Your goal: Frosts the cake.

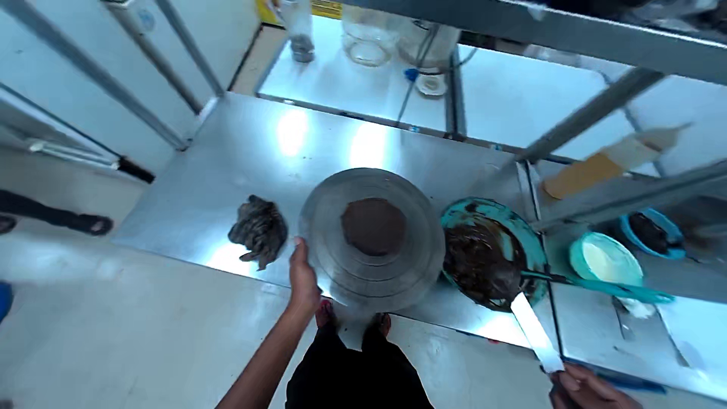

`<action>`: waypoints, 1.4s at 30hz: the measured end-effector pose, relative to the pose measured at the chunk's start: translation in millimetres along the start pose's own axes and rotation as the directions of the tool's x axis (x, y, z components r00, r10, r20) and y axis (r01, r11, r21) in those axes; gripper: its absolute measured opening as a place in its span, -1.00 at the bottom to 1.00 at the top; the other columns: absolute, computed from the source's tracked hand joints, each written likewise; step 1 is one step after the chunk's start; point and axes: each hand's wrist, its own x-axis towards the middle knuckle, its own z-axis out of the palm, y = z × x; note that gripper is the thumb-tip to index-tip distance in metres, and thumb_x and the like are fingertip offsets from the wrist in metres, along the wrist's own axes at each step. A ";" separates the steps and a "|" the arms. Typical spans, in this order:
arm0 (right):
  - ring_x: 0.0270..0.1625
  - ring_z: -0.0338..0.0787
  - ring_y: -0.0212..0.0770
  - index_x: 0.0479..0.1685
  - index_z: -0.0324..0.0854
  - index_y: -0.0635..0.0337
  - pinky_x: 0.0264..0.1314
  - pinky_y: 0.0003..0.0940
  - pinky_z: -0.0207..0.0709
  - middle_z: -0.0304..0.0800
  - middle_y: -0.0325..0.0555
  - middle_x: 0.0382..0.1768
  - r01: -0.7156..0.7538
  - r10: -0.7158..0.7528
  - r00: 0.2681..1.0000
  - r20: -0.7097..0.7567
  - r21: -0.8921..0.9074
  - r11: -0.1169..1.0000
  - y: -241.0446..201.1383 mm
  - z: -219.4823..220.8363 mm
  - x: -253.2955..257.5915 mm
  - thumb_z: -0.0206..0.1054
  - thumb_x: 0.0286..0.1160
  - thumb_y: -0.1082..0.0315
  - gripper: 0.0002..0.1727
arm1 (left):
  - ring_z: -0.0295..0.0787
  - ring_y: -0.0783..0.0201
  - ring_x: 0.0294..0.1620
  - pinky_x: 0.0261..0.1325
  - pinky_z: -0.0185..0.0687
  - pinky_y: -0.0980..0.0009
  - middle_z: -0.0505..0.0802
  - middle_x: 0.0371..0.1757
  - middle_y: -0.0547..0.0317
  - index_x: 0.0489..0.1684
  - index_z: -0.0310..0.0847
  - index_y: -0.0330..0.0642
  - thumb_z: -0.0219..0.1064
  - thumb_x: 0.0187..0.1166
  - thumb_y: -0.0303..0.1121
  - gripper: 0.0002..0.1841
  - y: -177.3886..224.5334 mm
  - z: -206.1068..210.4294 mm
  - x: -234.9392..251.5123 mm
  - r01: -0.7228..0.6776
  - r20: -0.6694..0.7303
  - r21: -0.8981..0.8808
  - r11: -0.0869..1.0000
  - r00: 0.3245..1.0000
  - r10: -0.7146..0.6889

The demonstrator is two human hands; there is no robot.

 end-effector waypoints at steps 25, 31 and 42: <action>-0.26 0.68 0.07 0.01 0.81 0.11 -0.26 -0.04 0.41 0.68 0.03 -0.29 0.652 0.244 0.380 0.892 -0.071 -0.755 -272.0 264.8 156.3 0.50 0.16 0.62 -0.62 | 0.84 0.22 0.04 0.12 0.78 0.25 0.84 0.22 0.02 0.53 0.55 -0.23 0.18 0.80 -0.29 -0.60 8.2 -37.6 -12.1 0.011 0.251 -0.185 0.983 0.967 0.037; -0.32 0.68 0.01 -0.03 0.86 -0.01 -0.36 -0.10 0.38 0.68 -0.06 -0.35 0.649 0.256 0.426 0.868 -0.096 -0.755 -269.8 263.5 146.3 0.54 0.08 0.55 -0.61 | 0.84 0.24 -0.14 -0.03 0.80 0.25 0.87 -0.03 0.03 0.39 0.62 -0.23 0.21 0.78 -0.31 -0.67 8.9 -38.0 -4.5 0.020 0.256 -0.169 0.985 0.966 0.024; -0.29 0.69 0.03 -0.01 0.85 -0.03 -0.31 -0.05 0.38 0.72 -0.06 -0.32 0.668 0.274 0.420 0.865 -0.090 -0.739 -278.0 267.8 170.1 0.55 0.12 0.58 -0.59 | 0.84 0.29 -0.47 -0.28 0.83 0.41 0.82 -0.48 0.12 -0.22 0.54 -0.33 0.40 0.52 -0.59 -0.89 11.2 -62.5 -10.1 0.223 0.527 -0.010 0.975 0.830 -0.184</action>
